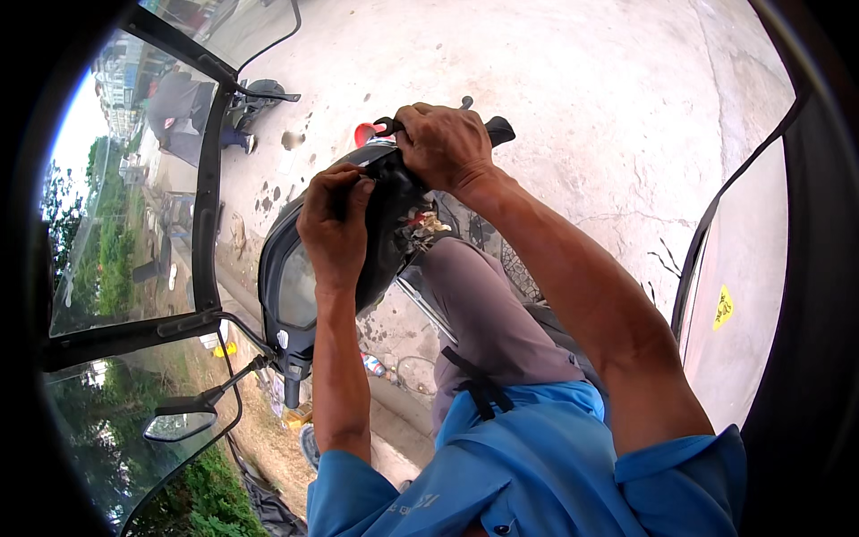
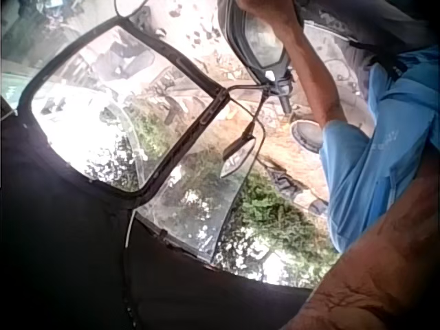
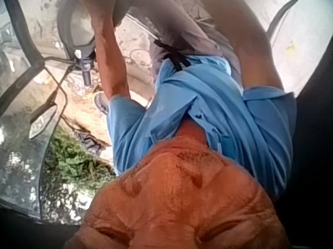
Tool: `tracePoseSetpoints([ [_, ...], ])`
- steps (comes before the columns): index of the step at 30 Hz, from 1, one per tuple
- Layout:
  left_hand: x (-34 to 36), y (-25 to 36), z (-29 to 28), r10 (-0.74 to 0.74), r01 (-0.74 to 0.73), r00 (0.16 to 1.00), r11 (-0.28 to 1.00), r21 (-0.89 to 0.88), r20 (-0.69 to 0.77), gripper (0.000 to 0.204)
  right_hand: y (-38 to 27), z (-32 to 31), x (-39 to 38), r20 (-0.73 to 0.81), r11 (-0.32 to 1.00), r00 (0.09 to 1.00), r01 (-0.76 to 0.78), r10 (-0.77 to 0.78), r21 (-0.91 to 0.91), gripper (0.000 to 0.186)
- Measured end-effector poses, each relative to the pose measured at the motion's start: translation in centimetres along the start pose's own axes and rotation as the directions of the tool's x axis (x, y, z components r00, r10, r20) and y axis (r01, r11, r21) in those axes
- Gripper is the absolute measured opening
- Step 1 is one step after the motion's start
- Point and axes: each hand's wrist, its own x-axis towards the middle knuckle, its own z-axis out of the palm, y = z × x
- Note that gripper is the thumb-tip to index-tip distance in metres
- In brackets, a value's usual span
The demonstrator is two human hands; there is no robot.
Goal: The person removes a side mirror and uses a wrench to tighten a bolt on the front panel of a scooter.
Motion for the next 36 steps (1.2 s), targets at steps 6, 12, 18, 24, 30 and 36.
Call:
tracePoseSetpoints([
  [6,-0.7,0.9,-0.4,-0.148,0.147,0.989,0.987,-0.057,-0.009,0.02,-0.8,0.6,-0.1,0.014,1.0,1.0,0.0,0.0,0.016,0.017],
  [12,0.2,0.6,-0.1,-0.043,0.04,0.993,0.999,-0.024,-0.107,0.026,0.6,0.4,0.2,-0.055,0.999,0.998,0.001,-0.003,-0.041,0.017],
  [18,-7.7,5.7,-3.3,-0.213,0.165,0.965,0.945,-0.283,-0.15,0.015,1.3,0.8,0.4,-0.088,0.997,0.994,0.062,-0.066,-0.047,0.016],
  [24,-21.2,4.8,-5.0,-0.696,0.664,0.714,0.636,-0.393,0.081,0.021,0.9,0.6,0.9,-0.033,0.997,0.999,0.019,-0.021,-0.081,0.017],
  [30,-32.1,3.7,-8.1,-0.96,0.813,0.265,0.17,-0.556,0.093,0.019,4.9,0.6,0.9,0.043,0.996,0.999,0.026,-0.03,0.082,0.023],
  [36,-43.8,2.5,-10.6,-0.995,0.773,-0.066,0.0,-0.634,-0.08,0.017,9.3,-0.3,3.6,0.189,0.984,0.977,0.124,-0.098,-0.128,0.037],
])
